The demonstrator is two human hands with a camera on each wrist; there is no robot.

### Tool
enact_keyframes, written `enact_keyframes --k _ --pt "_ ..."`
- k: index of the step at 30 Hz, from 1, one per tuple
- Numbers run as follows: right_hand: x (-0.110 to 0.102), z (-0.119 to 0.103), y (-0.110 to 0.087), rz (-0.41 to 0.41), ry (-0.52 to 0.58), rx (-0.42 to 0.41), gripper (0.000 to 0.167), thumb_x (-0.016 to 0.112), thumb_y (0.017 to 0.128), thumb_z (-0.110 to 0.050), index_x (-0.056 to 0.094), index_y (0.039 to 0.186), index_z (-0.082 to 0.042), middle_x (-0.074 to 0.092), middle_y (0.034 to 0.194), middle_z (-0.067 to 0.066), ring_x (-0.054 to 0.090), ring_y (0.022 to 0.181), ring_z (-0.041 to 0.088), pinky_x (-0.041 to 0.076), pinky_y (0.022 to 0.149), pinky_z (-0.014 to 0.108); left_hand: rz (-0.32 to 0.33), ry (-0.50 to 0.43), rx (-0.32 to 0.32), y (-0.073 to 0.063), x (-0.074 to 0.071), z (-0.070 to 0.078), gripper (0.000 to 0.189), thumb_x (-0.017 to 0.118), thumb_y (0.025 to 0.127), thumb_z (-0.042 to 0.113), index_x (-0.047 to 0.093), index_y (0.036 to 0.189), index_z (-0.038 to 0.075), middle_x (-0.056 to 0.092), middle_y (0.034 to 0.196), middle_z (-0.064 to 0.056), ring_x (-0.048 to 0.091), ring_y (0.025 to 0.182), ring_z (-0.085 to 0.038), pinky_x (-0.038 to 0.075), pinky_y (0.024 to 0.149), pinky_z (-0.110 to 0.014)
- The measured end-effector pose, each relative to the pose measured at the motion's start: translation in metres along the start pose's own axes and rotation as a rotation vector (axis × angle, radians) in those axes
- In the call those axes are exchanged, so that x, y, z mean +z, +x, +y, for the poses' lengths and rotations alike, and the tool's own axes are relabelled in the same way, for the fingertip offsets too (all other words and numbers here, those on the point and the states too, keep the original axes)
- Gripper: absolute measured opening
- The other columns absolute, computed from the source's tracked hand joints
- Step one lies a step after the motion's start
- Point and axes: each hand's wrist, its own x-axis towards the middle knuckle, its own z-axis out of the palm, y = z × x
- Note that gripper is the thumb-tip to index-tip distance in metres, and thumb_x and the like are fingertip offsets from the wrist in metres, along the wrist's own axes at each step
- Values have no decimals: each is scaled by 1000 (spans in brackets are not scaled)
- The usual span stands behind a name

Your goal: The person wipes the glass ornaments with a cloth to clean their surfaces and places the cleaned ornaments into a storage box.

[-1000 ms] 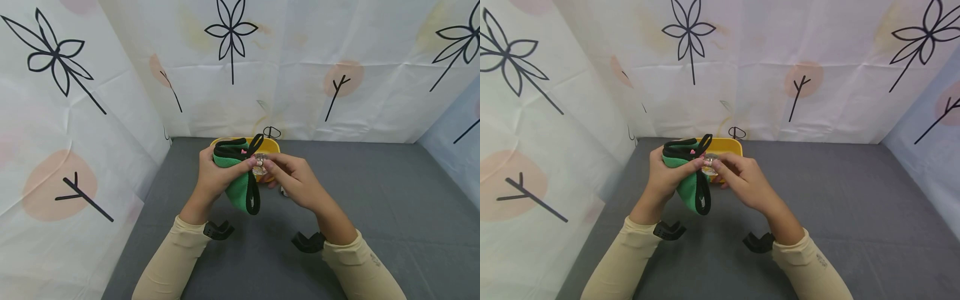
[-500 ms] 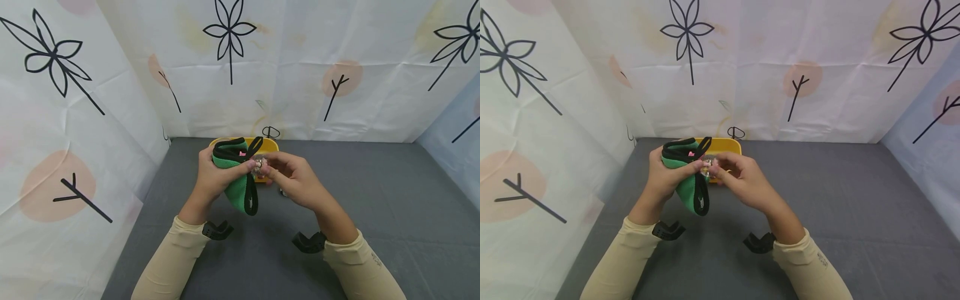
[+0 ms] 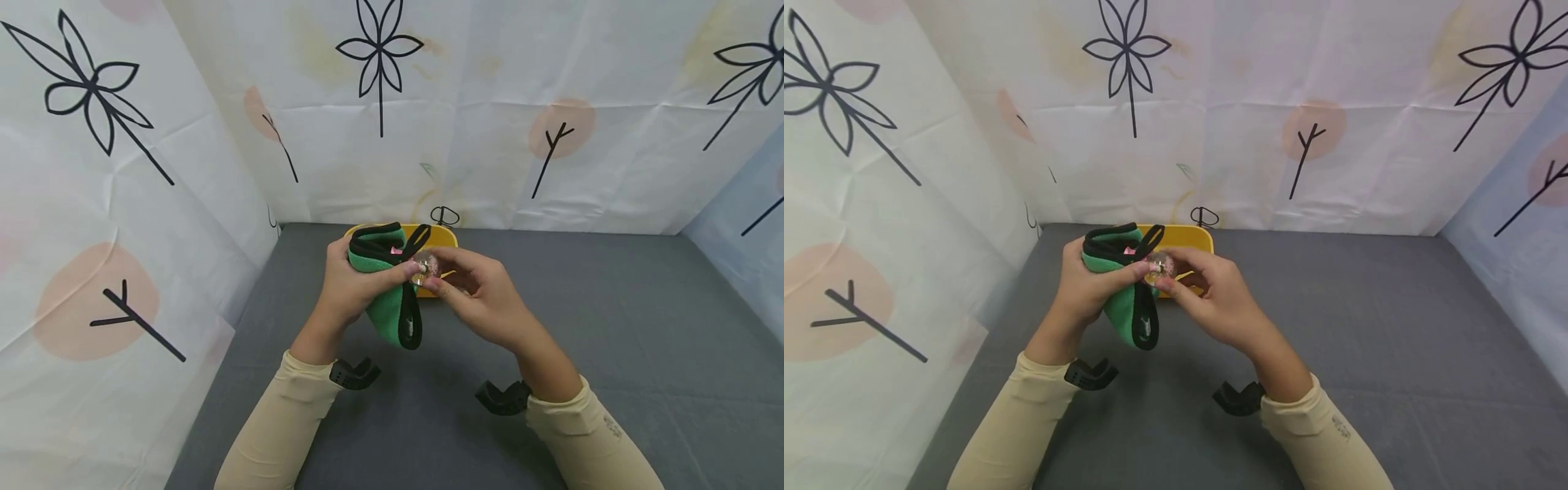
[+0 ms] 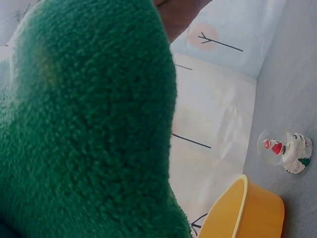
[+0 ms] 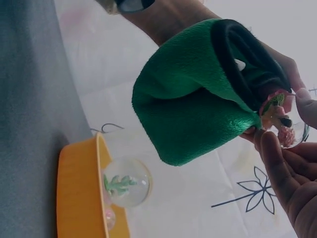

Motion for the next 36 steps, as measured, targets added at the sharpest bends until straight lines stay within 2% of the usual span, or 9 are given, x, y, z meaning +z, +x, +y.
enact_keyframes --k 6,13,18,23,26,28,31,36 --pt "1 1 -1 20 -56 -105 45 77 89 12 66 133 7 73 117 17 74 103 27 65 87 26 -6 -12 -9 1 1 1 45 93 78 9 73 119 6 76 101 -10 76 86 -27 67 74 -38" --pt "1 4 -1 24 -108 -167 53 81 85 13 65 135 8 74 120 18 75 104 28 65 89 27 -11 -26 -27 1 2 2 46 93 78 10 72 118 4 75 99 -10 75 85 -25 67 74 -37" --pt "0 4 0 35 -167 -215 56 84 83 10 65 136 6 74 120 17 76 101 26 65 85 26 -15 -60 -43 2 2 2 45 92 79 12 71 117 3 73 99 -12 74 84 -25 68 74 -38" --pt "-2 5 1 95 -298 -301 56 88 81 6 66 132 4 72 122 17 70 104 22 59 89 15 -44 -105 -103 2 6 2 44 92 80 15 72 118 2 75 102 -12 76 87 -25 68 74 -40" --pt "-4 6 2 127 -346 -339 57 90 79 6 67 131 4 72 124 18 68 105 23 56 91 14 -63 -129 -133 3 9 2 43 91 82 14 72 119 1 76 104 -12 77 90 -25 68 76 -41" --pt "-6 6 2 130 -342 -352 57 91 78 6 68 130 3 73 124 17 68 103 22 56 90 14 -54 -127 -131 2 10 1 43 91 82 13 73 120 1 76 104 -12 77 91 -25 68 77 -40" --pt "-6 6 3 126 -315 -372 57 92 76 5 69 129 2 73 125 17 69 110 24 56 94 18 -28 -109 -117 1 9 2 45 92 80 13 73 120 2 76 106 -12 77 92 -24 68 78 -38" --pt "-5 6 5 122 -251 -367 59 93 75 4 69 129 1 72 127 17 68 114 22 56 93 18 -11 -148 -94 0 7 2 48 92 81 15 72 122 0 75 108 -14 77 91 -24 68 78 -39"
